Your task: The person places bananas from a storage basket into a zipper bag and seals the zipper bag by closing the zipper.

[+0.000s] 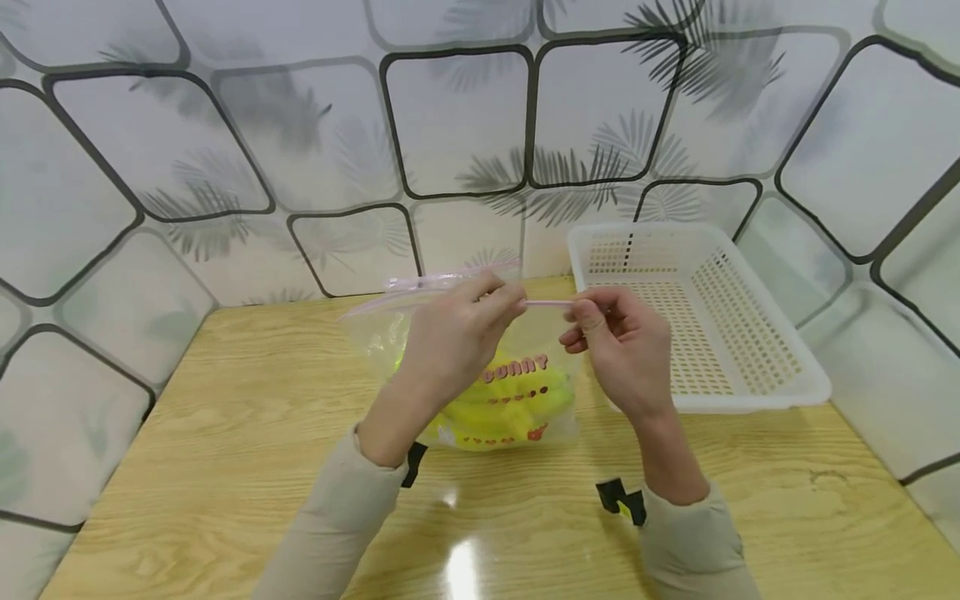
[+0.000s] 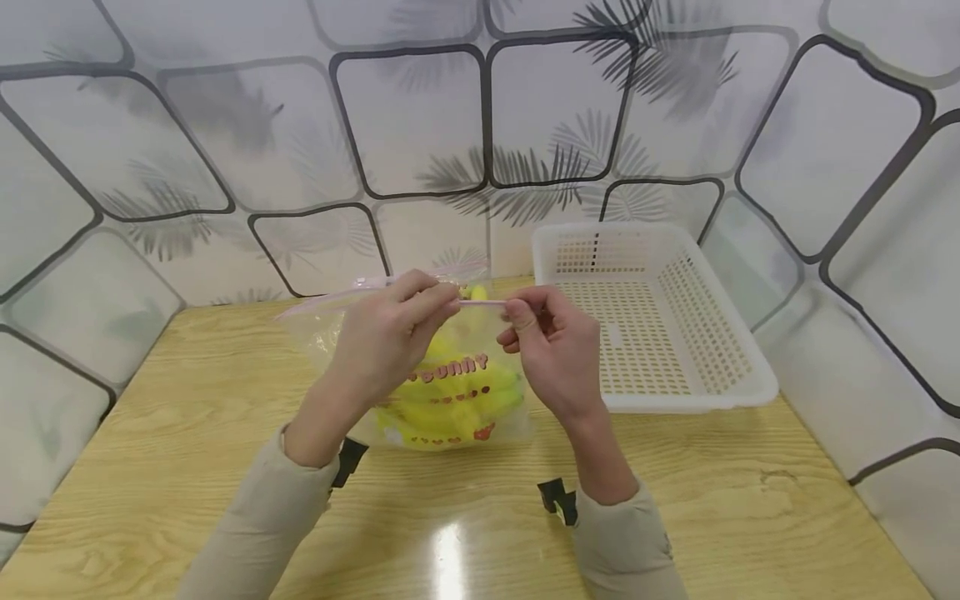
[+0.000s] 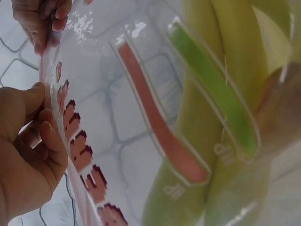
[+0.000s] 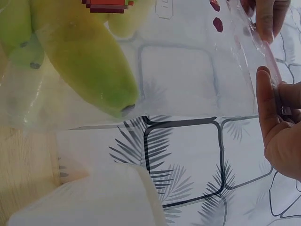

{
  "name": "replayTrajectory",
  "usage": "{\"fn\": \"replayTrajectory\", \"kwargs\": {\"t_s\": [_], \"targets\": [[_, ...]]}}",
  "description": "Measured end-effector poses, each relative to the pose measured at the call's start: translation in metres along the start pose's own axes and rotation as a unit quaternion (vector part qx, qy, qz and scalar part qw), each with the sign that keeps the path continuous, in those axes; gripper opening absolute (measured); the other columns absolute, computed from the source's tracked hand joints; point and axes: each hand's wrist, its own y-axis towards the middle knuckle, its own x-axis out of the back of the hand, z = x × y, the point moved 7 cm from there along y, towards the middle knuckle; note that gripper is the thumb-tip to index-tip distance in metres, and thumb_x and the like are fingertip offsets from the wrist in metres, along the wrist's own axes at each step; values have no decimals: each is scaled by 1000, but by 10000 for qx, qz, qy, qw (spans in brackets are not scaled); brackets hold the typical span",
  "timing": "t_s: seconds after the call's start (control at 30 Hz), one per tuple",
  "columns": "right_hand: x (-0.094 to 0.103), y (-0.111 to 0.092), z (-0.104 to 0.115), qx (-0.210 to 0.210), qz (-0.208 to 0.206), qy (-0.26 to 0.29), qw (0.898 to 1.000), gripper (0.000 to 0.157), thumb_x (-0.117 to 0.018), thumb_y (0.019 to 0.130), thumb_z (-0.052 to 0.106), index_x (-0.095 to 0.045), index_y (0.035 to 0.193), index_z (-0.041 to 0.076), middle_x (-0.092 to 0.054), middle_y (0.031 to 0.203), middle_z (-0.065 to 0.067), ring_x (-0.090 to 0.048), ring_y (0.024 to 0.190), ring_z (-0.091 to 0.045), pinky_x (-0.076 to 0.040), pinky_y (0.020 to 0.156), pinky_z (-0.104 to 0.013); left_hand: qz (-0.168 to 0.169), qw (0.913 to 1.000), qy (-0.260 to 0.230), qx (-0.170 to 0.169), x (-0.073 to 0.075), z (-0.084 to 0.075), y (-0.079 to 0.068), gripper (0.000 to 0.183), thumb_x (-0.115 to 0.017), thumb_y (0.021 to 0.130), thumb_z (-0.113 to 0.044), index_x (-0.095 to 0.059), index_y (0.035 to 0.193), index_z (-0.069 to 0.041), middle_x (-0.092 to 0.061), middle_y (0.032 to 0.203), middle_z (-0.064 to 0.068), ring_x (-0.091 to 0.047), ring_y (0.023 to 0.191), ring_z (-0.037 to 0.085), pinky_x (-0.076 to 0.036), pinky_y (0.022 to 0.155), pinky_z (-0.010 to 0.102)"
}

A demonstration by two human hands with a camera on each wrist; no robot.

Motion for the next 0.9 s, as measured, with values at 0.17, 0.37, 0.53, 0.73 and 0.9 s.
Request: {"fn": "replayTrajectory", "kwargs": {"t_s": [0.17, 0.37, 0.53, 0.73, 0.9], "targets": [[2, 1, -2, -70, -63, 33, 10000, 10, -60, 95, -5, -61, 97, -15, -68, 80, -3, -67, 61, -7, -57, 56, -23, -44, 9998, -144, 87, 6, 10, -6, 8, -68, 94, -13, -73, 97, -7, -64, 89, 4, -58, 62, 13, -48, 54, 25], [5, 2, -4, -119, -151, 254, 9995, 11, -60, 95, -6, -61, 97, -17, -68, 78, -5, -68, 61, -7, -57, 57, -24, -109, 9994, -217, 229, 13, 21, -13, 10, -67, 94, -11, -73, 98, -4, -64, 89, 7, -59, 61, 15, -49, 54, 26], [6, 3, -4, -171, -181, 265, 9993, 12, -60, 94, -6, -61, 96, -18, -69, 78, -1, -68, 61, -7, -57, 57, -23, -123, 9992, -171, 348, 18, 28, -18, 11, -68, 94, -11, -74, 99, -4, -65, 90, 8, -61, 61, 18, -49, 53, 28], [6, 3, -6, -256, -209, 188, 9993, 12, -61, 94, -5, -61, 96, -17, -68, 77, 0, -68, 61, -7, -57, 57, -24, -138, 9988, -217, 413, 26, 34, -24, 9, -67, 94, -11, -73, 98, -5, -65, 91, 8, -60, 61, 18, -48, 53, 29], [7, 3, -8, -285, -226, 182, 9992, 12, -61, 94, -5, -61, 97, -17, -68, 77, -3, -68, 61, -8, -57, 57, -25, -156, 9983, -191, 528, 32, 39, -29, 9, -67, 94, -10, -74, 98, -6, -66, 90, 8, -57, 59, 17, -45, 51, 28]]}}
